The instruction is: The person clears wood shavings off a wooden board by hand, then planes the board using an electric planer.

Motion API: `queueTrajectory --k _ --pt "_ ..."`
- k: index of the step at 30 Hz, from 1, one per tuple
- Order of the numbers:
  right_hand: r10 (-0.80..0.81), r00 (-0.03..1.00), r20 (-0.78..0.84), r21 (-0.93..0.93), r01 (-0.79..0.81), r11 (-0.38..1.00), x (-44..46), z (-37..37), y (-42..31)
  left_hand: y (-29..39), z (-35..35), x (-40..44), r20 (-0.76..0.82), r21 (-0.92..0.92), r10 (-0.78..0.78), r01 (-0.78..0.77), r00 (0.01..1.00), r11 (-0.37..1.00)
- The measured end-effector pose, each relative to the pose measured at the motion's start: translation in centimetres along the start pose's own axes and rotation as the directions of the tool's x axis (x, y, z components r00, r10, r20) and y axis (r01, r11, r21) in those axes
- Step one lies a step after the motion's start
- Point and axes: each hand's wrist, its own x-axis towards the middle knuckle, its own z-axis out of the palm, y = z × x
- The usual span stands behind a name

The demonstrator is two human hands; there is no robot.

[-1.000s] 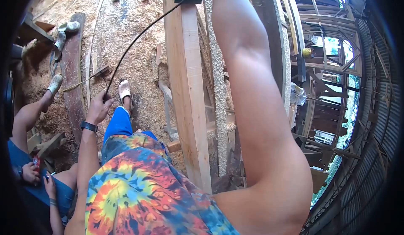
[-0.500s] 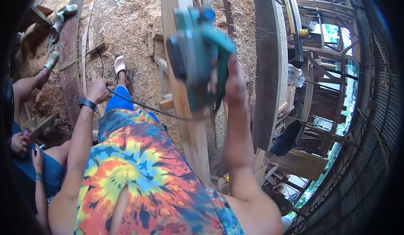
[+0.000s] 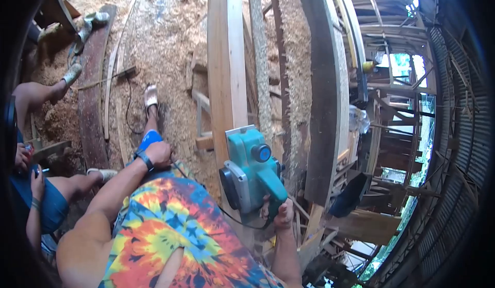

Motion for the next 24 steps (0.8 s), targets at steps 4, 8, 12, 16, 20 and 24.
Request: queueTrajectory --k 4,8,12,16,20,24 --pt "-0.029 0.996 0.079 -0.005 0.029 1.000 5.6 0.5 -2.4 -3.8 -1.0 0.3 -0.135 -0.011 -0.118 0.117 0.984 0.993" --pt "-0.058 0.987 0.147 0.007 0.058 0.998 13.8 3.4 -7.0 -6.3 -4.7 -0.1 -0.264 -0.076 -0.200 0.187 0.944 0.979" --pt "-0.099 0.979 0.178 -0.105 0.119 0.987 22.3 6.0 -11.5 -7.8 -7.8 0.9 -0.323 -0.141 -0.285 0.252 0.902 0.957" --pt "-0.133 0.969 0.206 -0.102 0.156 0.982 30.5 10.3 -16.5 -9.2 -10.3 2.6 -0.347 -0.141 -0.272 0.237 0.897 0.961" --pt "-0.158 0.963 0.219 -0.131 0.189 0.973 39.1 14.2 -21.4 -9.7 -14.1 4.4 -0.318 -0.183 -0.293 0.244 0.902 0.952" --pt "-0.191 0.963 0.193 -0.130 0.218 0.967 47.9 18.5 -26.0 -10.6 -17.8 6.1 -0.326 -0.265 -0.359 0.280 0.875 0.923"
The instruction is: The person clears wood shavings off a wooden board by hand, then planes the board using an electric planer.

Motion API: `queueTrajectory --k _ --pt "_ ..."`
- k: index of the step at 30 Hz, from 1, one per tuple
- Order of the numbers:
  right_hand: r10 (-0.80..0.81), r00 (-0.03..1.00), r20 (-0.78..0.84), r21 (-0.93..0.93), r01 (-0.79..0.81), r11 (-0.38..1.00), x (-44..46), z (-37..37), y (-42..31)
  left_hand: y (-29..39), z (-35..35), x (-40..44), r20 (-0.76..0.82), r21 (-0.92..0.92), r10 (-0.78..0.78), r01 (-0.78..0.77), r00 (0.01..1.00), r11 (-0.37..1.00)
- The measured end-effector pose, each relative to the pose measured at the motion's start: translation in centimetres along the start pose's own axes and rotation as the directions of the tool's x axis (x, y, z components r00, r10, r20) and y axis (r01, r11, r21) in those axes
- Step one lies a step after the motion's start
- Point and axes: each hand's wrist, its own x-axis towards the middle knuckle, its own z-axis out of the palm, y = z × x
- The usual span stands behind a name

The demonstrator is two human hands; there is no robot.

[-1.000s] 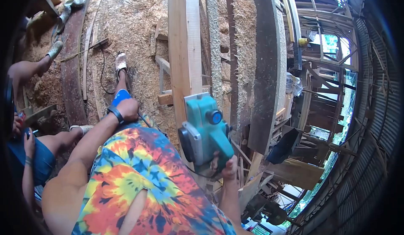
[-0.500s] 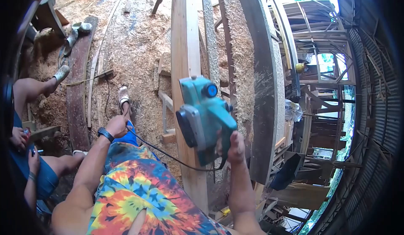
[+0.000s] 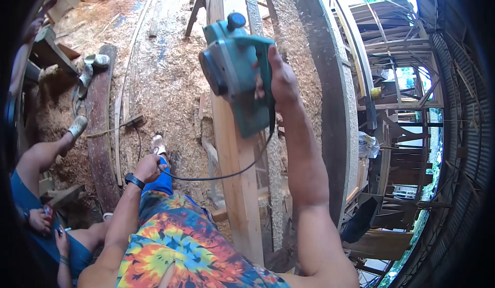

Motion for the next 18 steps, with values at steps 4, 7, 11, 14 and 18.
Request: queueTrajectory --k 4,7,11,14,18 --pt "-0.016 1.000 -0.001 0.007 0.016 1.000 10.5 1.4 -3.3 -0.5 -2.8 3.1 -0.051 -0.028 -0.022 0.020 0.998 0.999" --pt "-0.034 0.999 0.029 0.024 0.033 0.999 19.3 2.6 -5.6 0.7 -6.2 4.5 -0.102 -0.170 -0.039 0.021 0.994 0.985" --pt "-0.077 0.995 0.064 0.106 0.070 0.992 29.8 3.8 -7.3 1.5 -9.7 5.8 -0.162 -0.299 -0.053 0.002 0.985 0.954" --pt "-0.108 0.992 0.070 0.142 0.097 0.985 33.4 4.7 -7.9 1.9 -12.1 6.8 -0.190 -0.311 -0.107 0.044 0.976 0.949" --pt "-0.143 0.986 0.091 0.185 0.124 0.975 33.2 4.7 -7.6 0.4 -13.6 6.6 -0.235 -0.335 -0.131 0.047 0.963 0.941"
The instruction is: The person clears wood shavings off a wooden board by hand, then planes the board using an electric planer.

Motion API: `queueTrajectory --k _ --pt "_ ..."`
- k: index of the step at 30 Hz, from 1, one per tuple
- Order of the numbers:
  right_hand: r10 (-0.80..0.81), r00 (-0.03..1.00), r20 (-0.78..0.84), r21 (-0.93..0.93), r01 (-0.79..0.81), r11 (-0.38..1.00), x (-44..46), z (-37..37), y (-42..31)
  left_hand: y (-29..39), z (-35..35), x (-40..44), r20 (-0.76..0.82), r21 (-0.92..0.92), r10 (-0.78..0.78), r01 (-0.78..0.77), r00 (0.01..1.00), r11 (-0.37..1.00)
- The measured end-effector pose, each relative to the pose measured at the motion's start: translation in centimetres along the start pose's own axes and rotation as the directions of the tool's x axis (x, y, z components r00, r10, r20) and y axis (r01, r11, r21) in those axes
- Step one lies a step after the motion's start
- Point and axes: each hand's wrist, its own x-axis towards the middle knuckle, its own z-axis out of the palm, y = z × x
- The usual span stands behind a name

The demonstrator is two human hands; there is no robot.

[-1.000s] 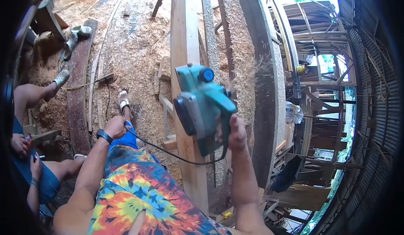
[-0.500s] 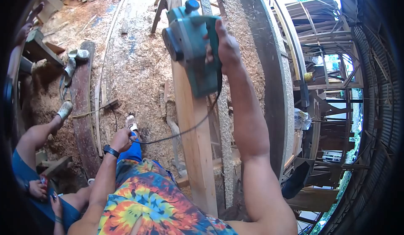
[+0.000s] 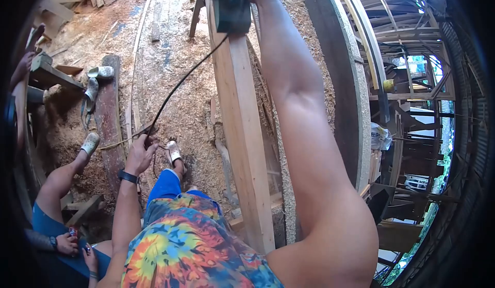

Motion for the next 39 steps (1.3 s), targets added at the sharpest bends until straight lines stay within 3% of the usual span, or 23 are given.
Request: queueTrajectory --k 3,5,8,9,12,13,16,19,21,28,37,39 --pt "0.002 1.000 0.002 0.004 -0.002 1.000 -5.4 -0.8 0.4 0.0 -0.8 -1.4 -0.017 0.121 -0.007 0.009 1.000 0.993" --pt "0.038 0.998 -0.047 -0.022 -0.039 0.999 -12.9 -1.2 1.1 -1.4 -0.7 -2.6 -0.001 0.155 0.029 -0.028 1.000 0.988" --pt "0.084 0.991 -0.100 -0.065 -0.091 0.994 -25.8 -1.2 2.1 -1.1 -0.6 -4.8 0.064 0.251 -0.035 0.017 0.997 0.968" --pt "0.065 0.992 -0.108 -0.029 -0.068 0.997 -29.8 -1.7 3.0 -2.2 0.0 -5.3 0.060 0.275 0.029 -0.044 0.998 0.961" --pt "0.114 0.981 -0.154 -0.040 -0.122 0.992 -42.2 -2.5 4.5 -4.6 2.1 -6.4 0.128 0.223 -0.031 0.002 0.991 0.975" --pt "0.103 0.981 -0.163 -0.055 -0.114 0.992 -46.2 -3.2 5.6 -3.6 2.2 -7.0 0.125 0.288 0.027 -0.063 0.992 0.955" --pt "0.175 0.968 -0.180 0.010 -0.176 0.984 -56.5 -3.6 7.1 -3.9 4.8 -7.9 0.214 0.322 -0.003 -0.068 0.977 0.944" --pt "0.297 0.927 -0.230 0.061 -0.291 0.955 -61.4 -3.6 7.4 -2.9 6.2 -7.6 0.330 0.405 -0.093 -0.052 0.939 0.913" --pt "0.294 0.927 -0.231 0.065 -0.287 0.956 -63.7 -3.3 7.6 -2.5 7.6 -7.3 0.425 0.374 -0.071 -0.104 0.902 0.921" --pt "0.293 0.931 -0.218 0.055 -0.288 0.956 -59.3 -3.5 6.3 1.0 8.8 -1.9 0.516 0.365 0.001 -0.221 0.857 0.904" --pt "0.231 0.972 -0.053 -0.046 -0.233 0.971 -36.8 -3.6 2.5 2.0 5.1 11.6 0.477 0.398 -0.013 -0.202 0.879 0.895" --pt "0.217 0.973 -0.080 -0.105 -0.225 0.969 -30.9 -2.8 1.1 1.0 4.3 14.0 0.432 0.343 0.006 -0.171 0.902 0.924"
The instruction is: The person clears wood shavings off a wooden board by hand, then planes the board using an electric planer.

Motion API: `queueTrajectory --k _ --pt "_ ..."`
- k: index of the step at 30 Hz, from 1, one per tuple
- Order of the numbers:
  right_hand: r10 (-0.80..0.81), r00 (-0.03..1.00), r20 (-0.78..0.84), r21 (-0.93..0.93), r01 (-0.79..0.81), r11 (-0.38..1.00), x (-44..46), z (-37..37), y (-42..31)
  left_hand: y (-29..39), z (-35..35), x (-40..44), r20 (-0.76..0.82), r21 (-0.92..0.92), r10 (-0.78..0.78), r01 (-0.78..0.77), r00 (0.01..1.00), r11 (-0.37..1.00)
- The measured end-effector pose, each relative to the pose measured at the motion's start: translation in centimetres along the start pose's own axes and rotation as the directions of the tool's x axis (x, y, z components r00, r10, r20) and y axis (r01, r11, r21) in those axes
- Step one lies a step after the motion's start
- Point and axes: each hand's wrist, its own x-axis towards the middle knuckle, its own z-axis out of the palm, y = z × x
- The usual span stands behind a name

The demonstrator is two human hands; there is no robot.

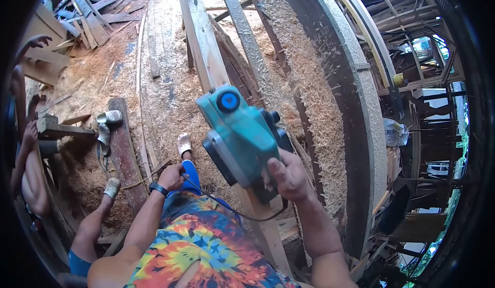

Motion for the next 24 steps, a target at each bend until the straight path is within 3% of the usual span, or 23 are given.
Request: queueTrajectory --k 5,9,13,14,16,17,18,21,24 --pt "-0.047 0.999 -0.002 -0.035 0.047 0.998 14.1 2.4 -6.3 -0.2 -6.2 3.6 -0.025 -0.087 -0.058 0.055 0.998 0.995" --pt "-0.099 0.995 -0.031 0.061 0.101 0.993 27.0 4.3 -10.5 -1.8 -9.7 6.3 -0.099 -0.124 -0.075 0.062 0.992 0.990" --pt "-0.138 0.988 -0.073 0.065 0.143 0.988 40.9 6.6 -16.0 -3.4 -12.3 7.7 -0.153 -0.302 -0.183 0.130 0.971 0.944" --pt "-0.176 0.981 -0.083 0.059 0.181 0.982 44.2 7.2 -17.2 -2.4 -13.7 7.1 -0.247 -0.238 -0.120 0.059 0.962 0.969" --pt "-0.244 0.965 -0.101 0.057 0.250 0.967 50.5 8.2 -19.4 -0.9 -15.1 6.5 -0.255 -0.490 -0.256 0.103 0.933 0.866" --pt "-0.261 0.960 -0.102 0.067 0.268 0.961 52.2 8.5 -19.8 -0.2 -15.9 6.2 -0.250 -0.602 -0.319 0.111 0.914 0.791" --pt "-0.266 0.959 -0.100 0.083 0.275 0.958 53.9 8.8 -20.4 0.7 -16.8 5.7 -0.293 -0.560 -0.278 0.072 0.915 0.826" --pt "-0.254 0.964 -0.074 0.128 0.262 0.957 56.3 9.3 -21.0 1.9 -17.4 4.2 -0.309 -0.652 -0.323 0.049 0.894 0.757" --pt "-0.230 0.972 -0.055 0.143 0.235 0.961 53.7 8.8 -20.4 1.1 -17.0 3.3 -0.273 -0.559 -0.348 0.147 0.897 0.816"
